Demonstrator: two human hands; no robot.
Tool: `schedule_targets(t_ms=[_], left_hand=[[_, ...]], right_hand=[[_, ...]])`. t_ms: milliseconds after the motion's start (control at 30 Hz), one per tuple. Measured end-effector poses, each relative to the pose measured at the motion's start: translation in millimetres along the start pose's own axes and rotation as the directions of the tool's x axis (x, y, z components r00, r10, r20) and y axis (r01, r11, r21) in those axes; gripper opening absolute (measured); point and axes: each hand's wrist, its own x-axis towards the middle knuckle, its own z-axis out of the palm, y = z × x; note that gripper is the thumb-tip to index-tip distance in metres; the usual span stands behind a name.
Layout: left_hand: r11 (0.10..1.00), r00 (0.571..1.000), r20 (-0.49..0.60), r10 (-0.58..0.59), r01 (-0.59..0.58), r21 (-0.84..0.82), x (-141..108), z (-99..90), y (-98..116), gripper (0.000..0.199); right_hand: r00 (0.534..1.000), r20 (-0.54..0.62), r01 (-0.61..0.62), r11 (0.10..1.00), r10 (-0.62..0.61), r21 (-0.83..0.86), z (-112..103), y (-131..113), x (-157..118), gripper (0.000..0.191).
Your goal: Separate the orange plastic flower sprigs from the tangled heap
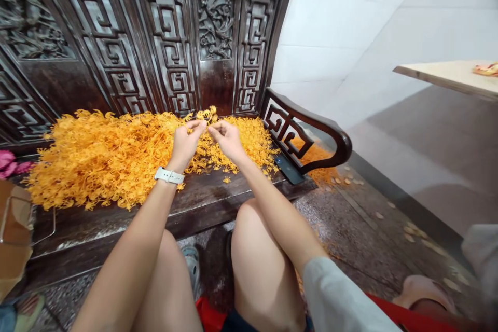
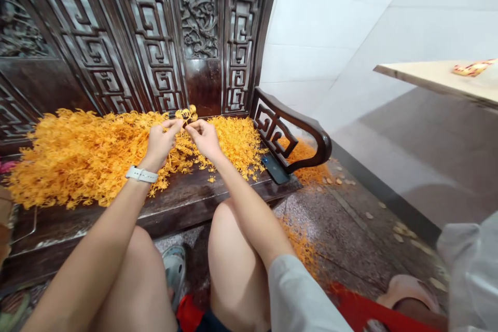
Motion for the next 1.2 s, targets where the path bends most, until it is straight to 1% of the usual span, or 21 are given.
schedule_targets(t_ms=[100,233,267,300,333,367,400,433,467,500,533,567,600,633,667,700,733,800,900,1000,1200], left_hand=[[0.988,0.993,-0.008,-0.119,0.118,-0.099,-5,9.7,1,0.035],[0.947,0.967,-0.044,-0.250,0.235,-0.218,-4,14.7,-1,0.036],[0.936,0.959,-0.062,-0.277,0.255,-0.242,-2,12.7,-2,0.033],[0.926,0.948,-0.097,-0.303,0.270,-0.264,2,9.1,-4,0.030],[0.919,0.934,-0.147,-0.326,0.277,-0.279,7,4.0,-6,0.027],[0.919,0.920,-0.196,-0.339,0.279,-0.279,11,-2.2,-9,0.026],[0.925,0.912,-0.230,-0.339,0.278,-0.258,16,-9.0,-12,0.025],[0.935,0.914,-0.238,-0.328,0.277,-0.222,20,-15.9,-14,0.027],[0.946,0.926,-0.220,-0.308,0.272,-0.178,22,-22.2,-15,0.029],[0.956,0.942,-0.184,-0.282,0.260,-0.134,24,-27.5,-15,0.033],[0.965,0.955,-0.151,-0.256,0.242,-0.101,24,-31.4,-14,0.036],[0.972,0.966,-0.118,-0.230,0.222,-0.082,23,-33.8,-12,0.040],[0.977,0.975,-0.089,-0.205,0.199,-0.074,22,-34.8,-8,0.044],[0.982,0.982,-0.060,-0.181,0.177,-0.069,20,-34.5,-4,0.047],[0.985,0.987,-0.032,-0.160,0.157,-0.064,18,-33.3,0,0.049],[0.988,0.990,-0.008,-0.142,0.141,-0.059,16,-31.4,4,0.048],[0.990,0.992,0.013,-0.127,0.127,-0.056,13,-29.1,7,0.046],[0.994,0.995,0.053,-0.090,0.093,-0.051,8,-23.5,11,0.039],[0.997,0.993,0.109,-0.040,0.047,-0.065,0,-14.5,8,0.031],[0.998,0.997,0.070,-0.033,0.036,-0.052,-3,-7.4,1,0.025],[0.998,0.997,0.057,-0.055,0.056,-0.013,0,-4.1,-10,0.031]], right_hand=[[0.996,0.081,0.056,0.992,-0.047,-0.112,-2,1,-1,0.047],[0.982,0.188,0.021,0.988,0.008,-0.150,-8,-17,-7,0.038],[0.955,0.295,0.000,0.991,0.040,-0.136,-10,-28,-12,0.038],[0.891,0.448,-0.025,0.993,0.074,-0.113,-10,-40,-18,0.038],[0.773,0.626,-0.059,0.994,0.104,-0.092,-11,-54,-25,0.039],[0.599,0.792,-0.101,0.992,0.119,-0.074,-10,-66,-31,0.040],[0.388,0.915,-0.142,0.988,0.114,-0.063,-10,-78,-37,0.040],[0.192,0.978,-0.175,0.983,0.084,-0.050,-10,-86,-41,0.038],[0.082,0.996,-0.209,0.978,0.034,-0.016,-11,-90,-43,0.036],[0.098,0.995,-0.261,0.964,-0.029,0.054,-12,-90,-42,0.034],[0.237,0.968,-0.323,0.933,-0.085,0.161,-14,-85,-38,0.034],[0.473,0.875,-0.371,0.877,-0.106,0.307,-17,-78,-33,0.033],[0.728,0.683,-0.373,0.801,-0.059,0.468,-21,-68,-26,0.030],[0.904,0.423,-0.330,0.723,0.058,0.607,-24,-57,-19,0.024],[0.960,0.192,-0.281,0.664,0.206,0.693,-26,-47,-12,0.017],[0.939,0.047,-0.265,0.626,0.342,0.734,-28,-38,-7,0.012],[0.895,-0.016,-0.288,0.606,0.445,0.742,-29,-31,-3,0.013],[0.850,-0.026,-0.366,0.626,0.526,0.688,-26,-24,0,0.015],[0.909,0.086,-0.387,0.747,0.409,0.541,-16,-26,-6,0.027],[0.946,0.150,-0.324,0.842,0.288,0.431,-5,-27,-12,0.033],[0.987,-0.025,-0.151,0.958,0.162,0.244,-1,-17,-16,0.025]])
